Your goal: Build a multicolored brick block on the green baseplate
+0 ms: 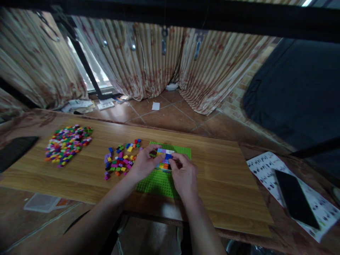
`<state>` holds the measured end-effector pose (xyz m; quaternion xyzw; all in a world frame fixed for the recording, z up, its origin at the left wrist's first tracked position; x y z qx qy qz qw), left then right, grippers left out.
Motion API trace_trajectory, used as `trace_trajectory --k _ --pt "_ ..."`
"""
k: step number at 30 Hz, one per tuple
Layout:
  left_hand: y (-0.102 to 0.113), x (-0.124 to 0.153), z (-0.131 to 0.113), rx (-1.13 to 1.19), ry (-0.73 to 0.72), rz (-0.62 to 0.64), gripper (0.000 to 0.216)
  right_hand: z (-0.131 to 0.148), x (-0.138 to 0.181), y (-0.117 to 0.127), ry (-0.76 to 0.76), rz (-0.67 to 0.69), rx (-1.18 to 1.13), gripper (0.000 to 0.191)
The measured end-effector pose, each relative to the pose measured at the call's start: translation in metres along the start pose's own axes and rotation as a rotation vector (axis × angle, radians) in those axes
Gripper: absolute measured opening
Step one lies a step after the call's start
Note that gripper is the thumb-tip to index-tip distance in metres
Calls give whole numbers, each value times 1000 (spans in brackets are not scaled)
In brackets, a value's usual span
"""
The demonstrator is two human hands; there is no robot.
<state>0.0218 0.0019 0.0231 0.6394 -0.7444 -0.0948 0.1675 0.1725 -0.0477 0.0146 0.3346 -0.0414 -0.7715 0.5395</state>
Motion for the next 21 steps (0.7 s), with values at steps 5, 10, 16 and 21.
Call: trace_trajectory --k 5,10,16,21 --pt "-1 3 -7 -68 16 -45 33 3 -1 -1 -2 -14 29 19" --pt "-2 4 -10 -79 21 -52 31 1 -1 -1 -65 -21 -47 21" --pt "-4 3 -12 -50 64 -52 34 -8 -5 -1 -207 -130 -181 30" --pt "-7 0 -8 7 93 -56 32 -9 -7 -7 -331 -93 -231 40"
Point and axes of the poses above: each hand's wrist, its own x-axis away from the middle knuckle, its own y-axis out of the back of the hand, z = x × y, the point moved 1 cm from there along -x, towards the middle knuckle, and after that the axes turned 10 degrees about y, right-handed, at the moved point
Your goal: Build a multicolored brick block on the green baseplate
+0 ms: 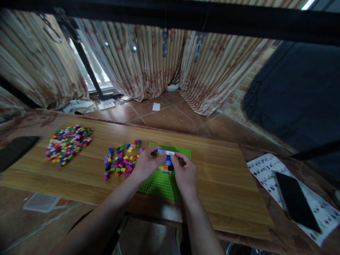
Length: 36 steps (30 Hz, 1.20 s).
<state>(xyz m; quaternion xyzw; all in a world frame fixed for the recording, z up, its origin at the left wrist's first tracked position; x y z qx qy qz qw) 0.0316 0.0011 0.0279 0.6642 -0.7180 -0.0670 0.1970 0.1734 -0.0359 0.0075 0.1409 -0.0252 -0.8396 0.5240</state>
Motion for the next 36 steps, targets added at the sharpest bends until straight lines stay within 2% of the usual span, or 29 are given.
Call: trace_trajectory --k 10,20,24,28,36 --pt "-3 -2 1 22 22 -9 28 0 0 -4 -153 -26 -116 46" --pt "-6 -2 2 -18 -5 -45 26 0 0 -5 -141 -3 -134 47" --pt "-4 -1 6 15 -19 -18 28 -4 1 -5 -205 -4 -254 45" --pt "-2 -1 9 102 9 2 34 -2 1 -1 -272 -66 -345 42" --pt "0 1 9 42 -8 -62 27 -9 4 -1 -230 -37 -259 39"
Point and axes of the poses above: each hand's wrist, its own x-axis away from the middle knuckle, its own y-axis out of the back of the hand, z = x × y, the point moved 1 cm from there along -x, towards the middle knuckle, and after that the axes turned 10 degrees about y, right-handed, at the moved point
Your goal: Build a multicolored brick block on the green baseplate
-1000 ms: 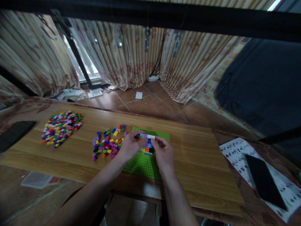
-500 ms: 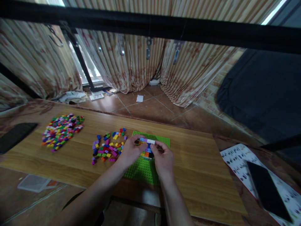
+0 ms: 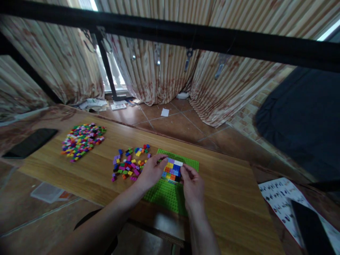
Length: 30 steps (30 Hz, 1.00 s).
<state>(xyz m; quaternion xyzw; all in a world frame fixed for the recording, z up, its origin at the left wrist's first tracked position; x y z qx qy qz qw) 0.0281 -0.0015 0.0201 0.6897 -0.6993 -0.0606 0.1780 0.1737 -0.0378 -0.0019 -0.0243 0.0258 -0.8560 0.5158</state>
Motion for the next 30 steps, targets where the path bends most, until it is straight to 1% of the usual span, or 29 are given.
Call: trace_trajectory --k 3,8,14,18,24,30 --pt "-6 4 2 2 17 -13 28 -5 -4 2 6 -21 -19 40" --pt "-14 7 6 30 27 44 31 -10 -12 10 41 -31 -1 36" --pt "-12 3 8 44 -13 75 32 -15 -13 15 66 -26 38 36" --pt "-11 3 11 43 -26 115 36 -14 -11 15 110 -45 132 36" --pt "-11 3 10 56 -42 99 35 -15 -8 13 113 -64 122 37" --pt "-13 0 6 78 -34 112 35 -10 -4 13 104 -104 199 39"
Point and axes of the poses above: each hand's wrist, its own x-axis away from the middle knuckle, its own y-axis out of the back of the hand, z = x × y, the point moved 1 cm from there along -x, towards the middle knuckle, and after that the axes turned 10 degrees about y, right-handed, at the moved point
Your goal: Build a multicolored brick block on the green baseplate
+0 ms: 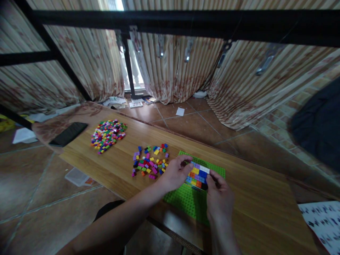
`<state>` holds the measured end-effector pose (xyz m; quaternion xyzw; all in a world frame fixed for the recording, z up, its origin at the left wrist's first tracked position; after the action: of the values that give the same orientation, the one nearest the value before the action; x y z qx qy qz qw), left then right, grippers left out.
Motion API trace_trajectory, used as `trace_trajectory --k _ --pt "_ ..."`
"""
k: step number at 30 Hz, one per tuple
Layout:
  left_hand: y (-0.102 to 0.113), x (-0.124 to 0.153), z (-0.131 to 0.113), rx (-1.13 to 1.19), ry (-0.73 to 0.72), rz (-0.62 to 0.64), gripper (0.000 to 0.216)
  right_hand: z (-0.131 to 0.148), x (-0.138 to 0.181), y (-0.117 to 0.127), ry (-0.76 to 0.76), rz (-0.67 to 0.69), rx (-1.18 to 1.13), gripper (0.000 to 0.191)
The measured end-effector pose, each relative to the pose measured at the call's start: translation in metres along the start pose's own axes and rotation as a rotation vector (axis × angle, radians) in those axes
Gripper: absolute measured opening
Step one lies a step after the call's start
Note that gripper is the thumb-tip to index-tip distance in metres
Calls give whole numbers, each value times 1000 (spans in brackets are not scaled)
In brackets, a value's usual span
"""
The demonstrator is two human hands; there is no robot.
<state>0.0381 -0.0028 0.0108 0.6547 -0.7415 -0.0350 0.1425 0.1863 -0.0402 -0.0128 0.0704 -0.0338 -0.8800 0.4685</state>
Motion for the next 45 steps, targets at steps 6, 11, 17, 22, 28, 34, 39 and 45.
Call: trace_trajectory --k 6,11,17,22,28,34,39,45 --pt "0 2 -2 39 13 -41 29 1 -4 3 29 24 37 40" --pt "27 -5 -7 168 -56 -161 24 25 10 4 384 -177 291 32" --pt "90 -18 -11 589 53 -408 20 51 57 -26 823 204 324 19" --pt "116 -12 -13 869 190 -389 23 37 79 -59 856 593 322 20" --pt "121 -6 -15 911 209 -347 23 21 88 -85 899 686 381 24" --pt "120 -4 -16 912 217 -257 23 19 93 -99 945 705 475 22" --pt "114 0 -18 849 228 -191 26 26 93 -94 903 672 374 26" --pt "104 0 -20 754 207 -195 26 47 75 -56 797 447 276 28"
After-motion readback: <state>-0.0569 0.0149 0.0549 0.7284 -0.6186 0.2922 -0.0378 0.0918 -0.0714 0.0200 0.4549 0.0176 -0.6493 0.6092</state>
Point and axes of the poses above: each hand's wrist, its own x-axis away from the middle knuckle, its own y-axis out of the back of the hand, z = x × y, the point moved 1 cm from there along -x, towards the middle knuckle, and after that the axes turned 10 degrees about y, right-handed, at the moved point
